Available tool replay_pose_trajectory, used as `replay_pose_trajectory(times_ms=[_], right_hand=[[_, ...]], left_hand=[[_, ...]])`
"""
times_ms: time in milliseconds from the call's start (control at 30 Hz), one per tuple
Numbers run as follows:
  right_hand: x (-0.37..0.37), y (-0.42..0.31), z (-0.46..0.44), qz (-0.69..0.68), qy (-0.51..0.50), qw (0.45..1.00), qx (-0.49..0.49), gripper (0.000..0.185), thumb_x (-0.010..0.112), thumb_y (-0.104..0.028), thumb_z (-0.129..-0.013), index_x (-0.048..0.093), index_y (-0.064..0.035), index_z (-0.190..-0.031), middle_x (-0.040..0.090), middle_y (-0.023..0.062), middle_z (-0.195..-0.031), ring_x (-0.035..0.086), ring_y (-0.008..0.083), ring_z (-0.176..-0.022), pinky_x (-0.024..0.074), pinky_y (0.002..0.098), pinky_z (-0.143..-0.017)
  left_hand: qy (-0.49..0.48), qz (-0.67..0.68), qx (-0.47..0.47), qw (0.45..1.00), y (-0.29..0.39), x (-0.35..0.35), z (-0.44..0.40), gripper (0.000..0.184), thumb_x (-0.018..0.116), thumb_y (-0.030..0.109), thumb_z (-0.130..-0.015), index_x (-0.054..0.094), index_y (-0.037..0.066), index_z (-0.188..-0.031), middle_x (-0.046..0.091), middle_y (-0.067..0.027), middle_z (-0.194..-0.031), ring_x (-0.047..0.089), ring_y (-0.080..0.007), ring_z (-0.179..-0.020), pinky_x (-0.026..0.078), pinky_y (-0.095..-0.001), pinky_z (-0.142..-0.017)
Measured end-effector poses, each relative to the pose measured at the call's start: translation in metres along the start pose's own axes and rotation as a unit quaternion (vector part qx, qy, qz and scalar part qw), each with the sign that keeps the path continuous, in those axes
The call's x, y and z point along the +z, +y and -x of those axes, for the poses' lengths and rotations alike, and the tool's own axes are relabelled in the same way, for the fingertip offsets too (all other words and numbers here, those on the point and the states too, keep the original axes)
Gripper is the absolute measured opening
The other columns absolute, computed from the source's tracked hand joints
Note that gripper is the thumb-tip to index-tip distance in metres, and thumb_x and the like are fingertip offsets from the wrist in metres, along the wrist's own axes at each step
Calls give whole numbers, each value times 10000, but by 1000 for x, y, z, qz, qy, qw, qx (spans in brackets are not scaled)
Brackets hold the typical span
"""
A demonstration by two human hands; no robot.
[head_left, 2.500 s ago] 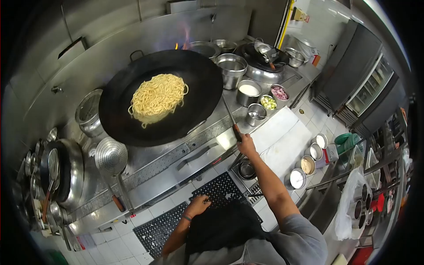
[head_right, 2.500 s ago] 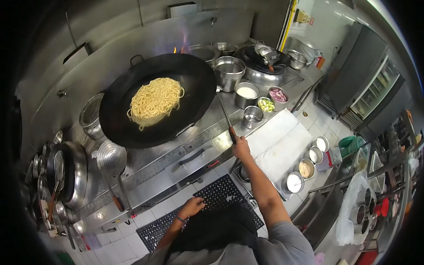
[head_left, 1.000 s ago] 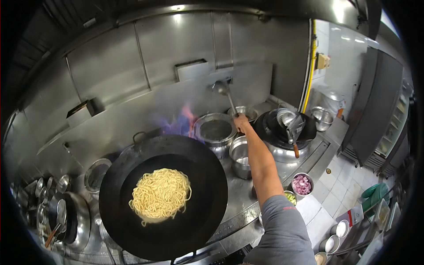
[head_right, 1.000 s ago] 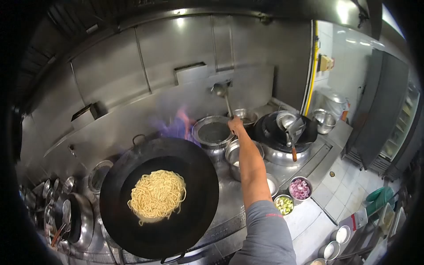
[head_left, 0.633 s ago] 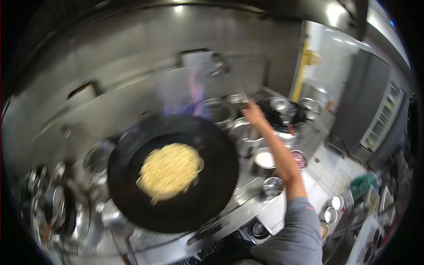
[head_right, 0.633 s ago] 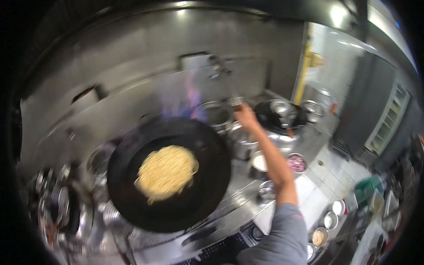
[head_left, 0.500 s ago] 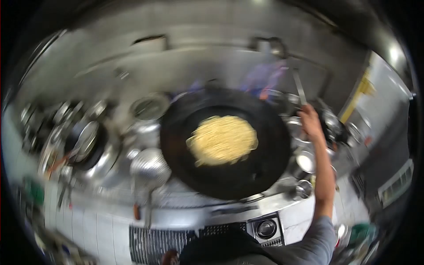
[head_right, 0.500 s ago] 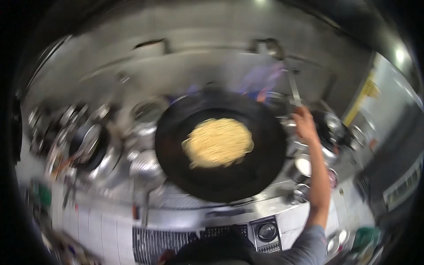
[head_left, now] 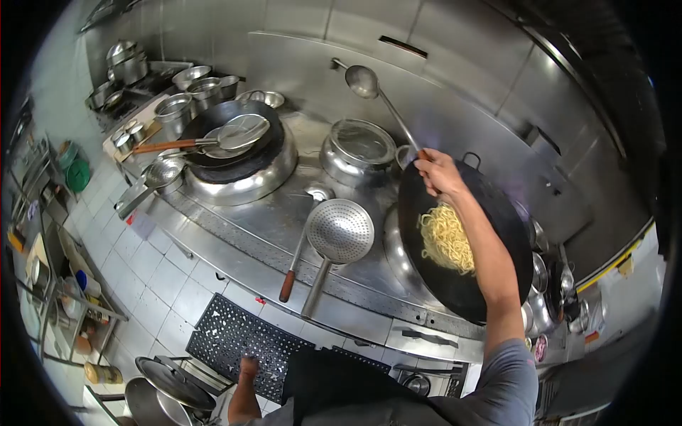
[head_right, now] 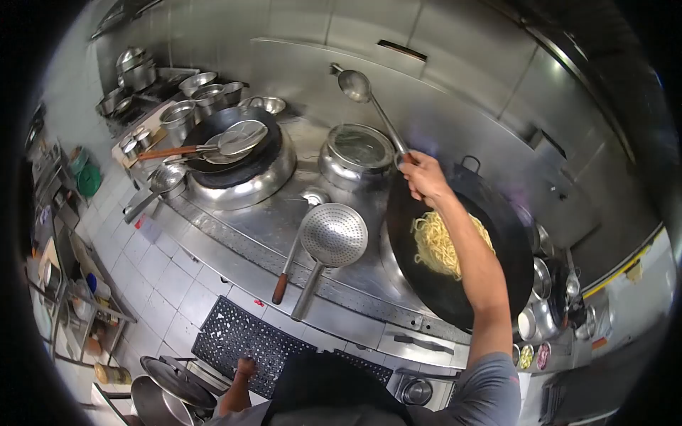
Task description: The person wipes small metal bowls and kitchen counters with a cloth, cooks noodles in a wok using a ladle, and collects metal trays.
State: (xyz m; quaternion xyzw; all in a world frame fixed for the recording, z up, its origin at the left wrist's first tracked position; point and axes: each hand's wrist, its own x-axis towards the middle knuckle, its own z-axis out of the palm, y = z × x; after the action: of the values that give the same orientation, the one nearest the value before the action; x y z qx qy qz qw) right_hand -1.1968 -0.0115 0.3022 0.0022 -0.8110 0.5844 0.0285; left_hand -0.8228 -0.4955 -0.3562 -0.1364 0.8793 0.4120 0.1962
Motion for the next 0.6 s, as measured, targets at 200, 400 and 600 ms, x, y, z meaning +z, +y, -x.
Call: replay_pose_trajectory(times_ms=[200, 400, 600], right_hand=[[95, 7, -116, -13, -32, 999, 5, 103, 605, -77, -894, 570, -37, -982, 470, 12, -687, 426, 96, -448, 315, 284, -335], [108, 25, -249, -13, 78, 994, 81, 57, 539, -69, -908, 542, -15, -894, 498, 63, -672, 436, 159, -470, 320, 332, -357], [112, 63, -273, -12, 129, 989, 74, 90, 552, -103, -913, 544, -32, -859, 482, 57, -629, 412, 155, -434, 318, 318, -347]], left_hand=[[110, 329, -284, 894, -38, 27, 133, 389, 517, 346, -930, 655, 100, -1197, 716, -145, -960, 681, -334, -845, 551, -469, -733], [53, 314, -403, 858, -43, 42, 192, 339, 490, 312, -951, 668, 114, -1160, 707, -140, -973, 688, -341, -829, 549, -499, -693], [24, 344, -431, 834, -40, 51, 199, 306, 462, 279, -971, 681, 127, -1123, 699, -134, -985, 694, -349, -813, 546, -530, -653]])
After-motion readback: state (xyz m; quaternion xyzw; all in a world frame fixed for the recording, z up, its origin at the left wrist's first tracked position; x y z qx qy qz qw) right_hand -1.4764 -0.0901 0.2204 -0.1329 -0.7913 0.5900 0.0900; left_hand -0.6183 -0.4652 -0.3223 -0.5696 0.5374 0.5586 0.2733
